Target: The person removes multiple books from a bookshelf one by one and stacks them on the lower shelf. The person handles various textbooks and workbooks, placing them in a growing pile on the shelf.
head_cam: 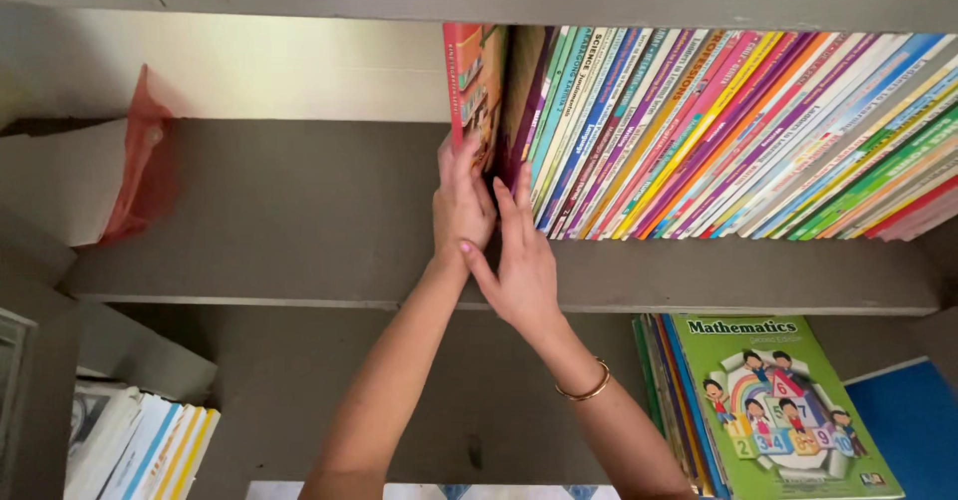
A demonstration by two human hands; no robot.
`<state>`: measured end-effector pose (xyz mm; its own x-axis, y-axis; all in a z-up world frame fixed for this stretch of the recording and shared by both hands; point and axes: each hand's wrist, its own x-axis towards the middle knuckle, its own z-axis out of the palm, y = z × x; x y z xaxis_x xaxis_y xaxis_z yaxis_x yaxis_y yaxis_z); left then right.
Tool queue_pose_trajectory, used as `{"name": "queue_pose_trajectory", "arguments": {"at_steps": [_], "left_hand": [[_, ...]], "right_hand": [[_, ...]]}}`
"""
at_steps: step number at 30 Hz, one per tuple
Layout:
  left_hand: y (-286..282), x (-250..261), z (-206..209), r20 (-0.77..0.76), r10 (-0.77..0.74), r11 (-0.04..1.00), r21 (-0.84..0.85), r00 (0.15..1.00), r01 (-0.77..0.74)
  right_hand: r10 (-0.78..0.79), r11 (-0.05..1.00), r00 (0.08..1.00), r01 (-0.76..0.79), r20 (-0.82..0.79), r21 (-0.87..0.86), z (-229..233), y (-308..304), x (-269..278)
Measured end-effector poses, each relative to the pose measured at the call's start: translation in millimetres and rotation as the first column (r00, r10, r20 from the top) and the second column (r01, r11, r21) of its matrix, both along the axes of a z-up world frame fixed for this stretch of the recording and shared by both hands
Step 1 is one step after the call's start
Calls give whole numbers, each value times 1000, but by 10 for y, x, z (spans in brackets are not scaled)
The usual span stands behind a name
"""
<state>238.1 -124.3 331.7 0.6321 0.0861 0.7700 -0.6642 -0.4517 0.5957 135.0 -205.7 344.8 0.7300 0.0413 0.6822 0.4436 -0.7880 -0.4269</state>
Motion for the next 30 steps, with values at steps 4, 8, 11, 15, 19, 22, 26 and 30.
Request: {"name": "queue_pose_trajectory", "arguments": {"at_steps": [4,8,11,15,19,22,26,30], "left_hand": [[-3,-141,157,-67,-20,991,134,998,29],[-9,-174,222,35,-28,983,184,999,22],[-43,-26,96,141,0,982,185,990,-27],[-85,-107,178,91,5,981,193,996,-22],[-100,-178,327,-5,-113,992,63,994,113],[-133,-127,315,-96,-195,974,-133,976,181],[-73,517,-315,-38,-76,972,-224,996,66],[259,100,-277,31,-90,968,-231,995,95]], "right_hand": [[30,999,999,-31,35,41,31,-16,-25],[30,997,997,-35,69,73,63,-30,-60],[8,997,994,-16,107,74,38,-22,-36],[1,997,994,-9,108,74,71,-4,-76],[24,997,993,-32,113,73,39,-24,-27],[66,995,990,-74,123,66,110,-59,-74],[63,996,984,-73,167,54,-39,-105,5],[10,997,984,-23,178,75,-3,-130,-55]]}}
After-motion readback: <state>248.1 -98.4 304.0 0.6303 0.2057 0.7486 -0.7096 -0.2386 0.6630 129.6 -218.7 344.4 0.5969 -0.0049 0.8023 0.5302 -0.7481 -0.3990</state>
